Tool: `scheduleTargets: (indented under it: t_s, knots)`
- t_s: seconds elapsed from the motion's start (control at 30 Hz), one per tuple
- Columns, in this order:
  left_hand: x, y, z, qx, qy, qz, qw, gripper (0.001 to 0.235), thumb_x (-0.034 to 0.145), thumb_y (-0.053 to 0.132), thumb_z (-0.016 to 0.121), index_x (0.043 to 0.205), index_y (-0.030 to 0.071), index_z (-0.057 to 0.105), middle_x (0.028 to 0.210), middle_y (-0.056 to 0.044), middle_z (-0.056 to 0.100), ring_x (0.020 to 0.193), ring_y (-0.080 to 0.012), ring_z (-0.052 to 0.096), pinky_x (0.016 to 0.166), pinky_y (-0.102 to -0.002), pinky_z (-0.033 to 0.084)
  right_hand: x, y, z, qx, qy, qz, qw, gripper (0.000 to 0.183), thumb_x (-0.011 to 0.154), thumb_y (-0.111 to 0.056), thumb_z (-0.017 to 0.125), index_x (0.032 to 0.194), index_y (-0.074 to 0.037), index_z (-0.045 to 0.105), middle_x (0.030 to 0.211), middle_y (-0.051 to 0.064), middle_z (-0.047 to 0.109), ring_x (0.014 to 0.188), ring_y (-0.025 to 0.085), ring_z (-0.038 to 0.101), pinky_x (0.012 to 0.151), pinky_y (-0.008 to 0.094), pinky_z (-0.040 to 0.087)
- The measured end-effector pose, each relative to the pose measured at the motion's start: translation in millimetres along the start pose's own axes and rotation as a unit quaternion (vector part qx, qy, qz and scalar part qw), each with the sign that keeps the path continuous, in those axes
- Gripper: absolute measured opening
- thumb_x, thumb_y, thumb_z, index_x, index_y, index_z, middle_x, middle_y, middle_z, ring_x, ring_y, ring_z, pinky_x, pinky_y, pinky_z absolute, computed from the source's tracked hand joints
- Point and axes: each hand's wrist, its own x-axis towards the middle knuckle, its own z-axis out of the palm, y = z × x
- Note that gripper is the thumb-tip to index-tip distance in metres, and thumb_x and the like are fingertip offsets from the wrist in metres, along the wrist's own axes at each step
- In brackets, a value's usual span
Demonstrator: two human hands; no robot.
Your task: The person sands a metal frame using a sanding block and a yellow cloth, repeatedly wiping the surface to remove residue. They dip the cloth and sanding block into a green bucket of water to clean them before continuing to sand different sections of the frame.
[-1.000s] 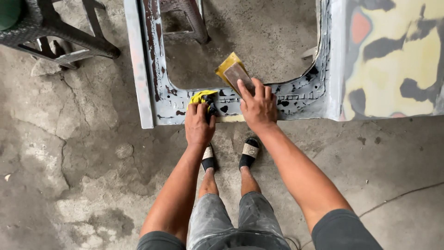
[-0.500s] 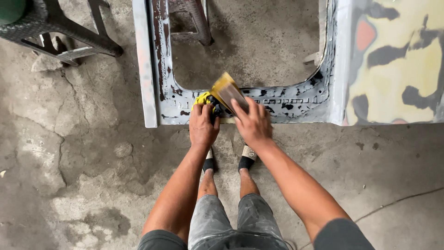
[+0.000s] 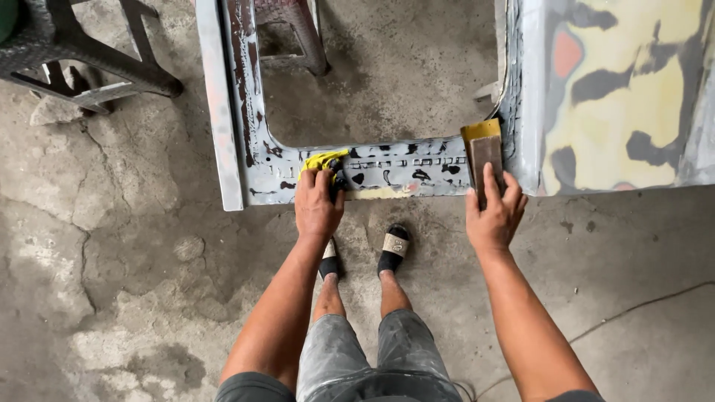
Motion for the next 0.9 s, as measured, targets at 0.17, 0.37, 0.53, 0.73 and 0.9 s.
scheduleTargets:
  t_s: [0.17,0.37,0.53,0.73,0.9]
  knots:
    - [-0.8,-1.6,-0.4,-0.003,-0.004,0.003,1.0,0.047,0.077,0.012,0.078,0.121,0.007,0.06,0.118,-0.016,0.055,0.109,-0.038,0.057,0.091,-0.047,0.048,-16.9,-70.8,18.7,0.058,0.022,0.003,0.998,0.066,0.097,-0.028,0.07,0.159,-0.03,0.047,0.145,0.018,0.046,0.123,0.036,0.048,0.103,0.049,0.045]
    - [0.1,-3.0,1.0,-0.002,-0.01,0.009,1.0,0.047,0.077,0.012,0.078,0.12,0.007,0.06,0.118,-0.018,0.056,0.109,-0.0391,0.057,0.092,-0.047,0.048,-26.3,-128.4,16.3,0.085,-0.058,-0.106,0.989,0.07,0.092,-0.027,0.073,0.156,-0.032,0.043,0.142,0.017,0.049,0.115,0.037,0.052,0.094,0.049,0.047]
    - [-0.1,-1.0,0.9,0.003,-0.005,0.022,1.0,0.045,0.078,0.011,0.078,0.119,0.006,0.06,0.118,-0.018,0.056,0.11,-0.0401,0.057,0.094,-0.047,0.048,0.6,-43.7,-2.4,0.058,-0.001,-0.084,0.995,0.065,0.098,-0.026,0.068,0.16,-0.03,0.046,0.142,0.016,0.051,0.117,0.034,0.053,0.099,0.051,0.046]
    - [-4.9,9.9,11.8,0.032,0.038,0.015,0.999,0.045,0.076,0.013,0.078,0.117,0.006,0.06,0.118,-0.018,0.056,0.11,-0.0406,0.057,0.093,-0.048,0.048,5.2,-31.9,4.5,0.036,0.061,0.092,0.993,0.063,0.097,-0.029,0.068,0.156,-0.029,0.047,0.144,0.018,0.048,0.123,0.039,0.047,0.103,0.052,0.043]
    - [-13.0,56.0,34.3,-0.009,-0.057,0.054,0.997,0.034,0.085,0.016,0.076,0.115,0.007,0.063,0.117,-0.017,0.058,0.102,-0.0367,0.06,0.085,-0.047,0.05,-40.8,-76.6,3.8,0.068,-0.049,-0.029,0.996,0.065,0.098,-0.032,0.066,0.158,-0.033,0.043,0.147,0.018,0.046,0.118,0.038,0.051,0.099,0.05,0.045]
